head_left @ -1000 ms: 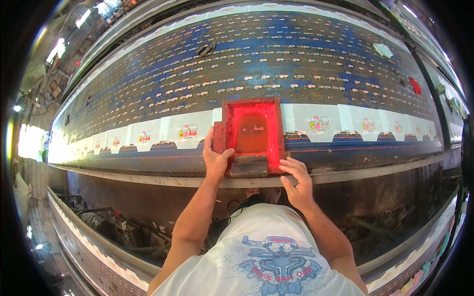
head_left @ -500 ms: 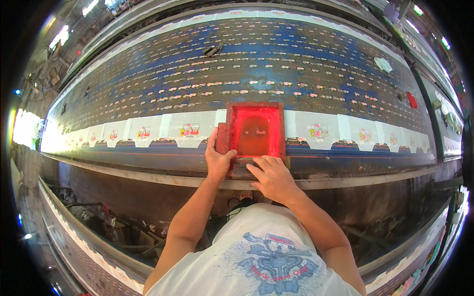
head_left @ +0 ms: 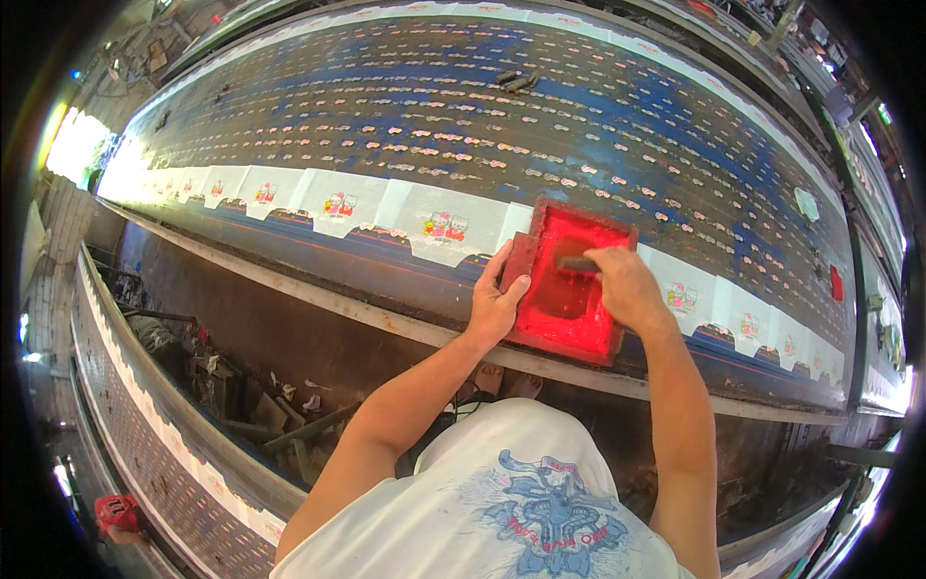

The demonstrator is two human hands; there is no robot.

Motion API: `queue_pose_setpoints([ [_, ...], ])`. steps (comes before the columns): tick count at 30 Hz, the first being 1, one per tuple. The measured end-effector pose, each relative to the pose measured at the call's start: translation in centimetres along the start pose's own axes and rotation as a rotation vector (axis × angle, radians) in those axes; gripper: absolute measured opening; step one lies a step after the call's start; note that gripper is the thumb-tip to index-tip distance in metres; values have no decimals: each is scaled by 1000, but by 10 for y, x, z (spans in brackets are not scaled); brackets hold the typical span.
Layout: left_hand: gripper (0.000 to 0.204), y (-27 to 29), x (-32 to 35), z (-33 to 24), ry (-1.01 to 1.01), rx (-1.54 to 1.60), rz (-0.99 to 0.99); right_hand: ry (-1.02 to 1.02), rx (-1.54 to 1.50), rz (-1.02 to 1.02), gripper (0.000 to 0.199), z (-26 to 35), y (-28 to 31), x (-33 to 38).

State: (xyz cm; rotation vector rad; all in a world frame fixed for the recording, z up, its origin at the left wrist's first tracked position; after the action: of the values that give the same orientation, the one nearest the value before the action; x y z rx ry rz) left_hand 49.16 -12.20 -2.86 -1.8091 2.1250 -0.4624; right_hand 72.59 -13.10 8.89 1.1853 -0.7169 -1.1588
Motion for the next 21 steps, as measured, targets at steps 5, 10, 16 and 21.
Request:
queue_pose_setpoints([
  [5, 73, 1, -1, 0, -27, 0, 9, -55, -31, -151, 44, -27, -10, -27],
  [10, 73, 1, 0, -4, -28, -66, 2, -24, 39, -167, 49, -2, -18, -11],
  [16, 73, 3, 1, -5, -36, -131, -11, 15, 95, -208, 52, 50, -28, 37],
  [21, 71, 2, 2, -4, -39, -154, -8, 14, 59, -186, 50, 83, -31, 73],
])
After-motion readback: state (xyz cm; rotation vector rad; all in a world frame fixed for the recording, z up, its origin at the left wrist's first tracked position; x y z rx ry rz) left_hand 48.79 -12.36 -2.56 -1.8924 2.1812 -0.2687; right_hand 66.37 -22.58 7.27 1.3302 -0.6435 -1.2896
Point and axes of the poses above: each hand's wrist, its own x-axis away from the middle knuckle, its own y-axis out of the back of the hand, z = x × y, the point moved 6 cm from there along -x, towards the middle knuckle, and after that the axes turned 7 degrees about x, right-handed, at the moved point
